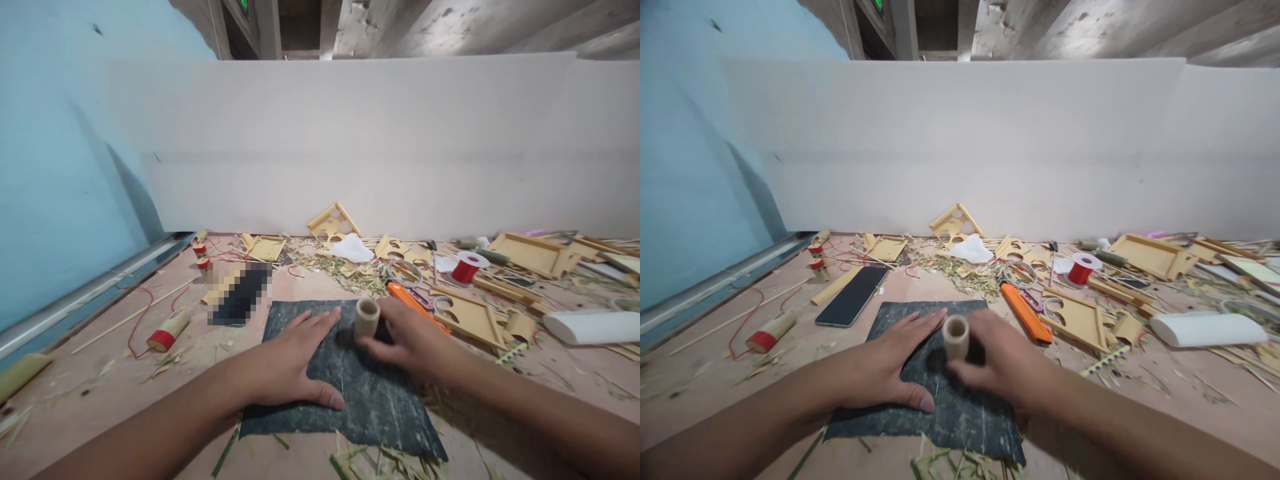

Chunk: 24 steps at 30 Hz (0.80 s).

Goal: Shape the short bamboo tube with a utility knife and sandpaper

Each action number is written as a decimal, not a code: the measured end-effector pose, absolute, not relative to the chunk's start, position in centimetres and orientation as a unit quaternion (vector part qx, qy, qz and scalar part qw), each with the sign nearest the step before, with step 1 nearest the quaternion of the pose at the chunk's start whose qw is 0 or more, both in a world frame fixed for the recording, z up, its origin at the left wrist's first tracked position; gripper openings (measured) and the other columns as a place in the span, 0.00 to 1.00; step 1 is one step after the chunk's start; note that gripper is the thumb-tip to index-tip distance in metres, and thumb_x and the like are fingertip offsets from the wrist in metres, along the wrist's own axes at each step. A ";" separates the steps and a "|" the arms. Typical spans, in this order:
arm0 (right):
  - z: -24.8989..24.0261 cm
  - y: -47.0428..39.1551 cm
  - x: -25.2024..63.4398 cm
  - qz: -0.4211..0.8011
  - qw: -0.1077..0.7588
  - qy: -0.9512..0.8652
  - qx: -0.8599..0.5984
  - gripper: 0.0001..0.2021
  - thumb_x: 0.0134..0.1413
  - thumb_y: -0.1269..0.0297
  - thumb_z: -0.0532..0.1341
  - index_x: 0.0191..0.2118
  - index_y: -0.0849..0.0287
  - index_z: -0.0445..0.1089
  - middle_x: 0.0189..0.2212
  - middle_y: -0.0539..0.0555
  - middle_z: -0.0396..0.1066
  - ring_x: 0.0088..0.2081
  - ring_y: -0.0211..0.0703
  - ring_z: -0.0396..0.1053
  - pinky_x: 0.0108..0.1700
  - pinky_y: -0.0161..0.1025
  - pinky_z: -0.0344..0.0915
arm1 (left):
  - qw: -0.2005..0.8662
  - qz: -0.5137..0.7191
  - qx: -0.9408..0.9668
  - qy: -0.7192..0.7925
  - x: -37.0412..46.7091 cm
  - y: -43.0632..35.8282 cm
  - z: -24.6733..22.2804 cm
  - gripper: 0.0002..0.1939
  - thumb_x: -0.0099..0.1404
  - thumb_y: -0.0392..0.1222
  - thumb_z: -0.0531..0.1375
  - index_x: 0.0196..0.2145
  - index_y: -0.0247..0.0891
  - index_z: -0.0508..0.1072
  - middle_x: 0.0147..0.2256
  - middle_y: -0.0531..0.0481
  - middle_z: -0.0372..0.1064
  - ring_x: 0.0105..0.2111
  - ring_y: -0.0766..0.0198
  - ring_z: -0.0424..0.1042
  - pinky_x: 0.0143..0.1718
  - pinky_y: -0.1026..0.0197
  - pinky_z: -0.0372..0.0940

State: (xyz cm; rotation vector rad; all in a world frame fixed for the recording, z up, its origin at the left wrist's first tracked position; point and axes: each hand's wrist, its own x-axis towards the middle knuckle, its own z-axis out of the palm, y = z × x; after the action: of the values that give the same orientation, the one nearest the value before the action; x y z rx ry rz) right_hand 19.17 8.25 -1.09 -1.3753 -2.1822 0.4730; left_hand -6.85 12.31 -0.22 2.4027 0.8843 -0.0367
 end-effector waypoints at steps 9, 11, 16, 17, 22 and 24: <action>-1.1 8.5 19.0 0.168 0.249 -0.806 -0.510 0.07 0.59 0.60 0.66 0.38 0.56 0.70 0.36 0.55 0.73 0.39 0.49 0.70 0.41 0.42 0.65 | 0.298 -0.021 0.892 0.338 -6.9 12.3 -0.3 0.66 0.58 0.75 0.65 0.77 0.40 0.36 0.76 0.41 0.33 0.74 0.32 0.34 0.71 0.35 0.45; -1.2 8.6 19.1 0.186 0.233 -0.837 -0.459 0.08 0.58 0.59 0.67 0.40 0.56 0.71 0.37 0.54 0.74 0.39 0.49 0.70 0.42 0.42 0.65 | 0.304 -0.022 0.892 0.335 -6.8 12.3 -0.2 0.66 0.58 0.75 0.66 0.77 0.39 0.37 0.76 0.40 0.32 0.74 0.33 0.33 0.72 0.35 0.43; -1.0 9.3 20.0 0.099 0.219 -0.778 -0.580 0.10 0.58 0.58 0.67 0.33 0.57 0.68 0.32 0.54 0.72 0.34 0.49 0.68 0.37 0.42 0.61 | 0.302 -0.031 0.889 0.342 -6.9 12.4 -0.2 0.65 0.59 0.73 0.66 0.77 0.40 0.37 0.76 0.43 0.31 0.74 0.35 0.32 0.72 0.36 0.43; -1.0 9.3 20.0 0.109 0.219 -0.781 -0.574 0.10 0.58 0.58 0.67 0.33 0.57 0.69 0.32 0.54 0.72 0.35 0.49 0.68 0.38 0.42 0.62 | 0.304 -0.030 0.888 0.344 -6.9 12.4 -0.2 0.65 0.59 0.73 0.66 0.77 0.41 0.38 0.76 0.43 0.31 0.74 0.34 0.32 0.72 0.35 0.43; -1.0 9.2 19.9 0.189 0.221 -0.833 -0.471 0.11 0.59 0.54 0.67 0.38 0.56 0.71 0.37 0.54 0.74 0.39 0.49 0.70 0.40 0.41 0.63 | 0.307 -0.012 0.893 0.330 -6.8 12.3 -0.2 0.64 0.59 0.73 0.66 0.77 0.41 0.38 0.76 0.41 0.32 0.74 0.33 0.34 0.72 0.35 0.42; -0.9 9.4 20.1 0.158 0.221 -0.803 -0.531 0.11 0.59 0.55 0.67 0.35 0.57 0.69 0.34 0.54 0.72 0.36 0.49 0.69 0.39 0.41 0.63 | 0.302 -0.018 0.892 0.335 -6.8 12.3 -0.1 0.64 0.59 0.73 0.66 0.77 0.40 0.38 0.76 0.41 0.33 0.74 0.34 0.33 0.72 0.35 0.43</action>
State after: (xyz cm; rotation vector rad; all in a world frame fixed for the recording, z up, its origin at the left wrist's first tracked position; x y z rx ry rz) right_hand 20.11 9.40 -0.95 -1.4672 -2.2182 0.4372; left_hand -6.76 12.31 -0.15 2.3662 0.8878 -0.0477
